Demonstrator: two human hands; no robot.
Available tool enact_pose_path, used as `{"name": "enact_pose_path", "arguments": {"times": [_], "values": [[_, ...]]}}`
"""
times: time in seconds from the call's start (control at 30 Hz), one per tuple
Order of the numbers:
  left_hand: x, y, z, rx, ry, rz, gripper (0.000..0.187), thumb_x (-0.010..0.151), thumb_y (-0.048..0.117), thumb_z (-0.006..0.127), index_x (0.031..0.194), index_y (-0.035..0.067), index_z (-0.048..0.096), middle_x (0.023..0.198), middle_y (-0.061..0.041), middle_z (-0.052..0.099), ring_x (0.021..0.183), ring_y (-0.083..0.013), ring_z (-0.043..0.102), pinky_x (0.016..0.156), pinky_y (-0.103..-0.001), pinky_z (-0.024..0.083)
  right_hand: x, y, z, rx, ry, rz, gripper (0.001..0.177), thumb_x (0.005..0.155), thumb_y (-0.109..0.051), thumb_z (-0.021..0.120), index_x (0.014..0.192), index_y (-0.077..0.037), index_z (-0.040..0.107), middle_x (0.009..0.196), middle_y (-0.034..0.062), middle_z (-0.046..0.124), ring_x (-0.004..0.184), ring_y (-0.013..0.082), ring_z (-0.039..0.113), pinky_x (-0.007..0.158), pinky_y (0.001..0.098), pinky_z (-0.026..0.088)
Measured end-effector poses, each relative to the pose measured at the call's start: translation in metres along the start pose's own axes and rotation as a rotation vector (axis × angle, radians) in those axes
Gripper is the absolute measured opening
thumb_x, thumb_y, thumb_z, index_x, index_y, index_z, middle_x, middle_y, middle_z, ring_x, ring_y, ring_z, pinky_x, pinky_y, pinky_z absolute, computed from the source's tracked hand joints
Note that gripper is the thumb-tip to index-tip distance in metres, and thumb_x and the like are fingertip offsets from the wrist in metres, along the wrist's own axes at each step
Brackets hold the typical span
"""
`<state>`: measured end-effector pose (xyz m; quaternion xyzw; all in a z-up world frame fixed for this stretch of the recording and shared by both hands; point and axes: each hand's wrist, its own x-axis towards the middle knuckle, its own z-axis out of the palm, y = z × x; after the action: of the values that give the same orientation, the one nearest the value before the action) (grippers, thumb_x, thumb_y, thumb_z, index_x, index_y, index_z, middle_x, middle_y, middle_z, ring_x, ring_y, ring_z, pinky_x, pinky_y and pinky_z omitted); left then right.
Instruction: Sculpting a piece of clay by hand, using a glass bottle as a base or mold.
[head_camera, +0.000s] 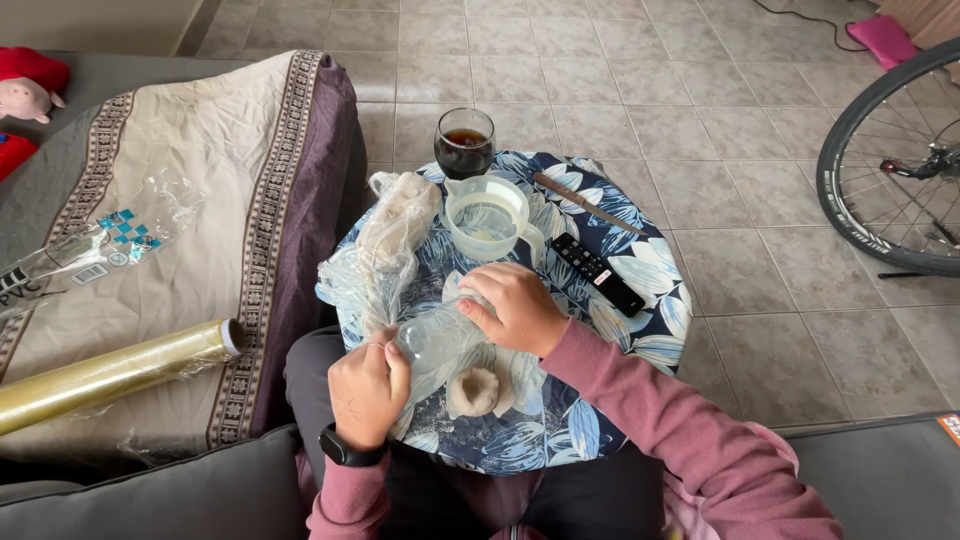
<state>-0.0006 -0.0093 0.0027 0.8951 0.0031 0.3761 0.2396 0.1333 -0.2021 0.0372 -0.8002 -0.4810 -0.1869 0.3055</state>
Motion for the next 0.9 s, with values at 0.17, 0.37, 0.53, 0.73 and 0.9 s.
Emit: {"name": "enact_pose_path", "arguments": {"times": [0.17, 0.37, 0.53, 0.73, 0.9], "values": [[0.0, 0.001, 0.002, 0.016, 0.042, 0.1, 0.02, 0.09, 0.005, 0.057, 0.101, -0.001, 0.072, 0.067, -0.009, 0.066, 0.049, -0.0243, 0.053, 0.05, -0.032, 0.043, 0.012, 0.003, -0.008, 0.076, -0.147, 0.017, 0.025, 0.095, -0.025, 0.061, 0.081, -0.007, 0.07, 0.072, 0.0047, 0.069, 0.057, 0.0206, 0.06, 0.058, 0.0352, 0.049], [-0.004, -0.014, 0.017, 0.022, 0.096, 0.212, 0.027, 0.093, 0.015, 0.048, 0.105, 0.004, 0.07, 0.069, -0.008, 0.064, 0.052, -0.0266, 0.06, 0.054, -0.034, 0.051, 0.017, 0.004, -0.018, 0.102, -0.304, 0.032, 0.049, 0.103, -0.04, 0.045, 0.067, -0.009, 0.059, 0.055, 0.0062, 0.053, 0.05, 0.0276, 0.053, 0.051, 0.0391, 0.044], [-0.003, -0.022, 0.024, 0.069, 0.131, 0.313, 0.036, 0.097, 0.026, 0.039, 0.109, 0.009, 0.069, 0.061, -0.005, 0.055, 0.053, -0.0266, 0.064, 0.055, -0.035, 0.055, 0.025, -0.004, -0.025, 0.126, -0.379, 0.025, 0.06, 0.108, -0.043, 0.035, 0.061, -0.009, 0.052, 0.049, 0.0077, 0.049, 0.049, 0.0325, 0.055, 0.05, 0.0402, 0.046], [-0.003, -0.022, 0.026, 0.098, 0.158, 0.342, 0.034, 0.095, 0.025, 0.042, 0.106, 0.008, 0.07, 0.065, -0.006, 0.06, 0.058, -0.0258, 0.067, 0.057, -0.035, 0.056, 0.02, 0.009, -0.01, 0.265, -0.417, 0.16, 0.062, 0.109, -0.039, 0.026, 0.115, 0.0, 0.074, 0.034, 0.0073, 0.037, 0.037, 0.0237, 0.039, 0.048, 0.0349, 0.038], [-0.002, -0.019, 0.018, 0.111, 0.122, 0.22, 0.028, 0.096, 0.02, 0.044, 0.098, 0.011, 0.07, 0.066, -0.002, 0.062, 0.056, -0.0253, 0.066, 0.055, -0.035, 0.055, 0.0, 0.002, -0.048, 0.632, -0.121, 0.122, 0.072, 0.11, -0.044, 0.015, 0.14, 0.006, 0.056, 0.138, 0.0227, 0.064, 0.133, 0.035, 0.057, 0.113, 0.0459, 0.043]]}}
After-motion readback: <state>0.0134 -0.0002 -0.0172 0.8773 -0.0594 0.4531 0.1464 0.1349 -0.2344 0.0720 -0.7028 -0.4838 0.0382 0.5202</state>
